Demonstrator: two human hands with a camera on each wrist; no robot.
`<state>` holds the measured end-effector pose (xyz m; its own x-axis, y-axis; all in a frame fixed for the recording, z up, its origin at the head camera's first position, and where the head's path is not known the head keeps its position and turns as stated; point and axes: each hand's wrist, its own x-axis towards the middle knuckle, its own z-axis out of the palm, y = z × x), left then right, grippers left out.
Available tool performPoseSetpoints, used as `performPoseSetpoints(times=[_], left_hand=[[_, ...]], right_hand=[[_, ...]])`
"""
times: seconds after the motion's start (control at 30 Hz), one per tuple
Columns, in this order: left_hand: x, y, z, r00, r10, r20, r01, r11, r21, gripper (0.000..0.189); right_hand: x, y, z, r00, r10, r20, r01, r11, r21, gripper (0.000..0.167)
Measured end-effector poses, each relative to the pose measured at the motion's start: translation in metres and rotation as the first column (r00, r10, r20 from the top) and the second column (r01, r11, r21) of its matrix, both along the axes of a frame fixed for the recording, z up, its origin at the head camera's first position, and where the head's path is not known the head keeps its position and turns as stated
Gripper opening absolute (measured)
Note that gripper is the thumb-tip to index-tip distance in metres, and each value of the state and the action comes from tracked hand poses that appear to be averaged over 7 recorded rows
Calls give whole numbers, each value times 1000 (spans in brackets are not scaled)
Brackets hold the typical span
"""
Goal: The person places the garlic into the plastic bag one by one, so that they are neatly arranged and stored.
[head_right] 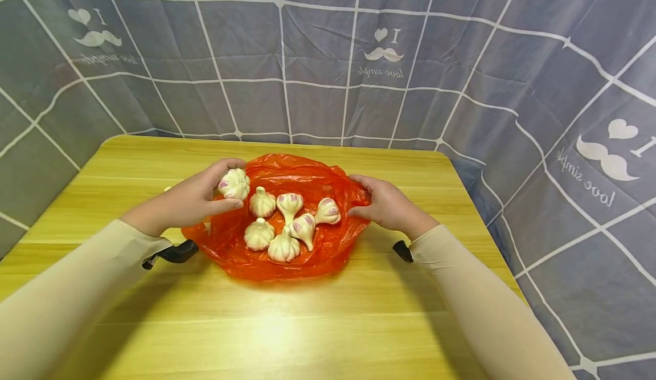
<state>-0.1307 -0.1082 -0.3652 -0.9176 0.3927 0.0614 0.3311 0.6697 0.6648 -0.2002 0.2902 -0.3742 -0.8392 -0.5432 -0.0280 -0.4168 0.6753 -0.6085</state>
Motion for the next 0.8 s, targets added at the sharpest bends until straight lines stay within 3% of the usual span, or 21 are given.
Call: performPoseSetpoints(times=[0.3, 0.53, 0.8], left_hand=[[-7, 25, -8, 999, -28, 16, 29, 999, -32, 82], [-11, 37, -16, 998, -62, -26, 60, 995, -80, 80], [-14, 47, -22, 998, -68, 7, 69, 992, -105, 82]], right_hand=[[1, 0, 1, 1000, -3, 11, 3, 1000, -4, 76], [1, 0, 0, 1000, -4, 20, 4, 1000, -11, 76], [2, 0, 0, 1000, -4, 31, 5, 1000, -21, 76]])
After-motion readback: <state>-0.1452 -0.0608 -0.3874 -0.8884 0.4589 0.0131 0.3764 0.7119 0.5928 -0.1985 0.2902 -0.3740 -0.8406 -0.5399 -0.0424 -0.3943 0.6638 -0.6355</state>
